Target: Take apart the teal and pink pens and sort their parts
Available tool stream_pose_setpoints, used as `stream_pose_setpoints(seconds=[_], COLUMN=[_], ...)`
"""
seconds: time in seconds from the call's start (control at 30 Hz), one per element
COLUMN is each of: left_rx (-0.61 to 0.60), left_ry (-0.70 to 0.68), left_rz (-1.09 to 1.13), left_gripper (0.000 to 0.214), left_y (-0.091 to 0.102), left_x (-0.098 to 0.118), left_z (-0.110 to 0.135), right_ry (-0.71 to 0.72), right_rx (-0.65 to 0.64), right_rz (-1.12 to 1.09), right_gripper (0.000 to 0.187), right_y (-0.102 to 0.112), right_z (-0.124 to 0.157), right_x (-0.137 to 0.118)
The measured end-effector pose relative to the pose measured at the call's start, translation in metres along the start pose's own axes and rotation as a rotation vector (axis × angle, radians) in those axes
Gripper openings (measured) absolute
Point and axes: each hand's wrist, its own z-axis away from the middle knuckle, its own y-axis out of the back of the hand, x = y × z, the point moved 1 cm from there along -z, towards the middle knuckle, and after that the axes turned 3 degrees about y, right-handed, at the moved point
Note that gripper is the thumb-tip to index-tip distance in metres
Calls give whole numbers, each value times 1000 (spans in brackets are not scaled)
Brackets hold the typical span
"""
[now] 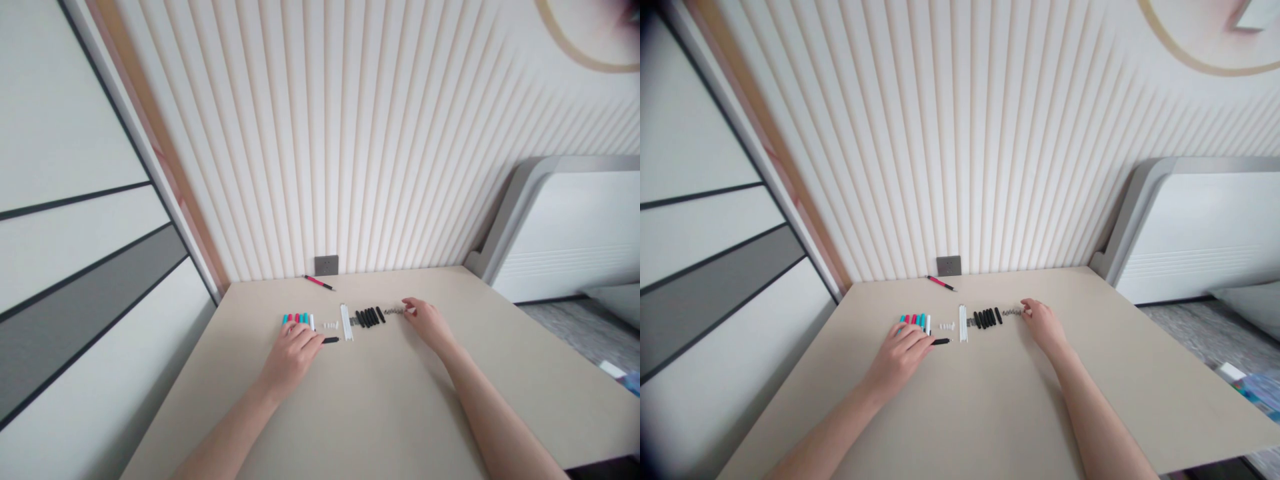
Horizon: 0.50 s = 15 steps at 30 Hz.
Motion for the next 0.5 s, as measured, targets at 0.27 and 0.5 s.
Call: stream_pose_setpoints(seconds=[0.27,0.5], left_rx=[-17,-30], left_ry=[15,10], left_rz=[17,51], left_gripper=[9,11], left_y=[-3,-1], left_x=[1,3], left_z=[0,0], right_ry=[304,392], right_rx=[30,-202], right_rz=[-376,-576], right_gripper=[30,27], right_y=[1,-30], right_z=[31,69], right_x=[-88,-148])
